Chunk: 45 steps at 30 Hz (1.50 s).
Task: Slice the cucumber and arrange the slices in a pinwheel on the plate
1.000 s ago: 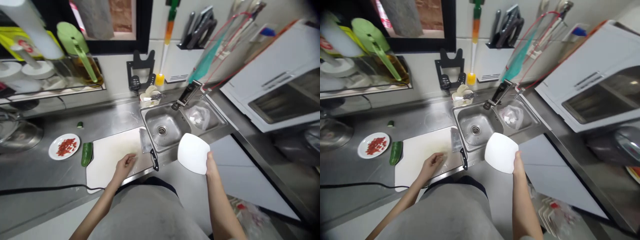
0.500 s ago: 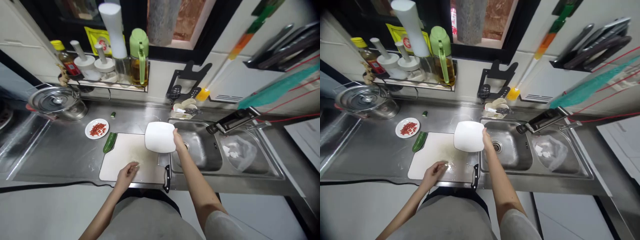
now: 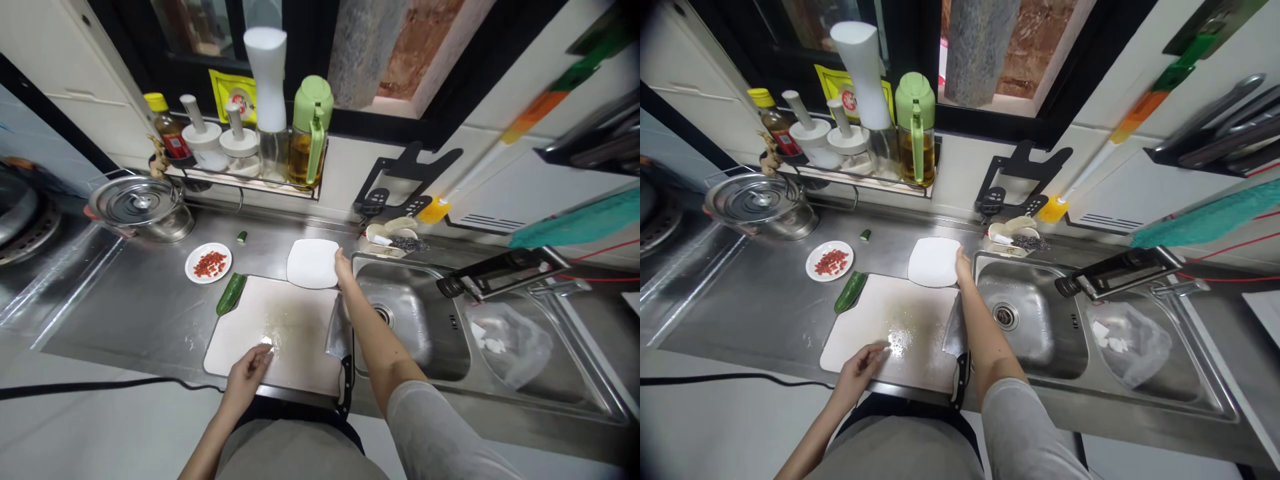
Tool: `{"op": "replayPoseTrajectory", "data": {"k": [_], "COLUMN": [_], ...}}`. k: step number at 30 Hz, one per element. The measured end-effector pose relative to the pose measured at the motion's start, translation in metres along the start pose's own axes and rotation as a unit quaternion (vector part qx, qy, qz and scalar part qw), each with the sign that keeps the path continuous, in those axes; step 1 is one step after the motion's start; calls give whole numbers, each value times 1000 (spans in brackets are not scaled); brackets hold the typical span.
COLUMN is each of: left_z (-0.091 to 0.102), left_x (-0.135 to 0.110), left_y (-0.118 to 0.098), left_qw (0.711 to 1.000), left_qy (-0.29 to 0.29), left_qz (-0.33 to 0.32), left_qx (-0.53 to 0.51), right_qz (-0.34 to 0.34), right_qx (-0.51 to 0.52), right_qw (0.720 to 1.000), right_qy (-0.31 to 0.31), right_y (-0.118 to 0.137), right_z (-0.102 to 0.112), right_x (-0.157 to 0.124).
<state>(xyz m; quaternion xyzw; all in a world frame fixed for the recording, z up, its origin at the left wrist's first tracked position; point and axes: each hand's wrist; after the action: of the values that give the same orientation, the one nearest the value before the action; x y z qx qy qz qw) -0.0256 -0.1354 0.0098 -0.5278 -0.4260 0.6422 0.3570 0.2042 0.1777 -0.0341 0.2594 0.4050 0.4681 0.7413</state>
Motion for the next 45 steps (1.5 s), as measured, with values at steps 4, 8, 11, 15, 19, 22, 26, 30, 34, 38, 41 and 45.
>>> {"op": "replayPoseTrajectory", "data": {"k": [4,8,11,15,19,22,26,30,34,38,41,45], "left_z": [6,10,12,12,12,12,12,15,17,18,17,15], "left_x": [1,4,5,7,7,6,6,5,4,4,5,8], "left_y": [-1,0,1,3,1,-2,-4,-1,1,-1,-1,0], "left_qw": [1000,1000,1000,1000,1000,1000,1000,1000,1000,1000,1000,999], "left_qy": [-10,-7,-2,5,2,0,-1,0,1,-1,3,7], "left_qz": [0,-2,-5,-6,-9,-15,-19,-13,-9,-8,-11,-17], "left_qx": [-4,-1,-4,-4,3,6,11,3,-12,-15,-19,-31], "right_qz": [-18,-10,-2,8,14,15,11,1,-9,-12,-16,19], "right_qx": [-20,-64,-112,-201,-287,-336,-384,-417,-444,-461,-466,-446], "right_qw": [1000,998,993,978,957,941,923,909,896,887,885,893], "right_qy": [-8,-25,-44,-57,-44,-31,-17,-6,-1,-3,-13,-59], "right_y": [2,3,3,6,10,14,19,24,31,40,43,33], "right_z": [-1,-2,-2,4,10,13,14,14,16,20,27,46], "right_x": [2,0,-1,-2,-2,-1,-1,-3,-7,-11,-18,-44]}}
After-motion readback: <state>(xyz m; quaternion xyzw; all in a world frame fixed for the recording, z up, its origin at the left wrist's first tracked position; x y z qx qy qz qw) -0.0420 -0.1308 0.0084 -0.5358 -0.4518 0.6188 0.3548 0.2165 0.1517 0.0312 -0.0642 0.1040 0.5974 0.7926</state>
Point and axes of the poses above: each hand's wrist, its own x-axis towards the middle knuckle, its own z-axis out of the back of the hand, y = z × x, and after that the axes turned 13 degrees about -x, right-handed
